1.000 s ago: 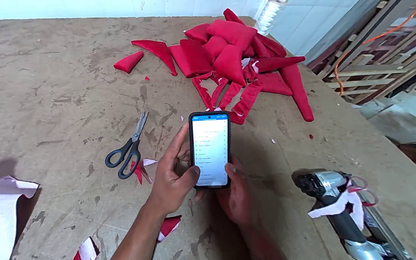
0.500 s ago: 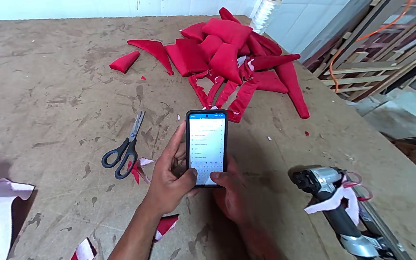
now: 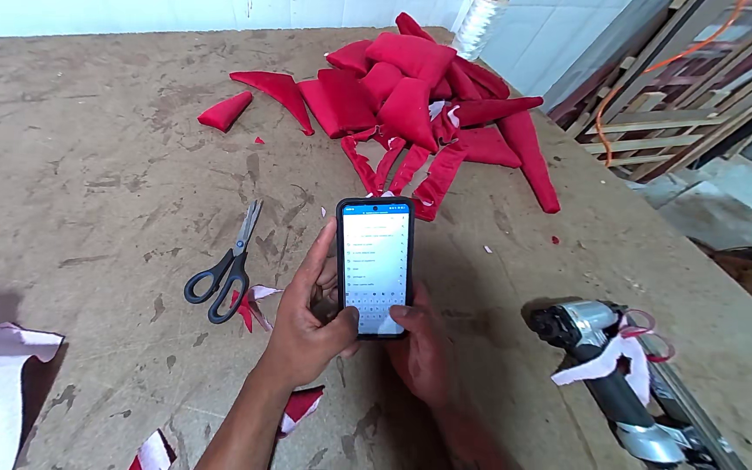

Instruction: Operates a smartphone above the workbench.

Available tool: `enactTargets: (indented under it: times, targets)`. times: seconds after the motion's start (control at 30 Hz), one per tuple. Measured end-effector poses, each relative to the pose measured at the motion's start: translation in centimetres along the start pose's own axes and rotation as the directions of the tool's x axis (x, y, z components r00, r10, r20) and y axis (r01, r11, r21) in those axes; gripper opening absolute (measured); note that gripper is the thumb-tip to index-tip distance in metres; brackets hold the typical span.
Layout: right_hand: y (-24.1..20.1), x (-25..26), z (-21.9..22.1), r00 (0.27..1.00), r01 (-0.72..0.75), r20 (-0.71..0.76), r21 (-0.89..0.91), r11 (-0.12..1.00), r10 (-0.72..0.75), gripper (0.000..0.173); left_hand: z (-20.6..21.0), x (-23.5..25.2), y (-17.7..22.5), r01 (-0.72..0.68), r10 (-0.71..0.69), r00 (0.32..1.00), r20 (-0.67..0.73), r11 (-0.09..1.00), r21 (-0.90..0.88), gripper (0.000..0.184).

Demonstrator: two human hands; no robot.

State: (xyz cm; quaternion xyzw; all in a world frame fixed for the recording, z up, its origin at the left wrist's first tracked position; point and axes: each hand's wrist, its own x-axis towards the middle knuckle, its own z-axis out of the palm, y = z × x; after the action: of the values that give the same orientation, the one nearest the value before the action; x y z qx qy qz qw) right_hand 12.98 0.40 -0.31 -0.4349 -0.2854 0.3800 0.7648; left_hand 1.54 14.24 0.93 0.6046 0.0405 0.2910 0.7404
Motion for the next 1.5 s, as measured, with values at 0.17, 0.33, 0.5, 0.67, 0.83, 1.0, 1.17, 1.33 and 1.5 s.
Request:
enactTargets:
  times: [0.17,0.33,0.5,0.67,0.83,1.0,1.17,1.33,1.5]
  targets:
    - [0.2,0.0,-0.2,1.000,-0.012,-0.014,0.050,0.999,0.013,0.044,-0.1,-0.1,-0.1,-0.006,0.006,1.000,-0.002,1.000,0.011,0.092]
    - [0.1,0.1,-0.1,1.000,0.006,0.000,0.040,0.999,-0.006,0.042,-0.1,0.0,-0.2,-0.013,0.013,1.000,-0.005,1.000,0.001,0.093]
    - [-0.2,0.1,0.4,0.999,0.015,-0.040,-0.071,0.997,-0.018,0.042,0.0,-0.1,-0.2,0.006,-0.005,1.000,-0.018,1.000,0.023,0.093]
    - [-0.5,0.1,1.4,0.993,0.011,-0.116,-0.121,0.993,-0.026,0.050,0.2,0.0,-0.4,-0.012,0.012,1.000,-0.009,1.000,0.027,0.096]
    - [-0.2,0.0,0.8,0.995,0.018,-0.100,-0.114,0.993,-0.029,0.043,0.1,0.0,-0.3,-0.007,0.007,1.000,0.007,0.999,0.035,0.096]
    - [-0.3,0.1,0.5,0.997,0.020,-0.074,-0.079,0.997,-0.025,0.038,0.0,0.0,-0.4,-0.003,0.003,1.000,0.015,1.000,0.009,0.094]
    - [-0.5,0.0,0.9,0.997,-0.011,-0.079,-0.106,0.994,0.003,0.054,-0.1,-0.1,-0.4,0.005,-0.004,1.000,0.013,1.000,-0.007,0.091]
    - [-0.5,0.1,0.9,0.998,-0.006,-0.071,-0.128,0.992,-0.004,0.060,-0.2,0.0,-0.5,-0.019,0.019,0.999,0.030,1.000,0.013,0.090]
    - [-0.5,0.1,1.1,0.997,0.003,-0.070,-0.135,0.991,-0.012,0.056,-0.2,0.0,-0.6,-0.038,0.038,0.999,0.007,0.998,0.047,0.088]
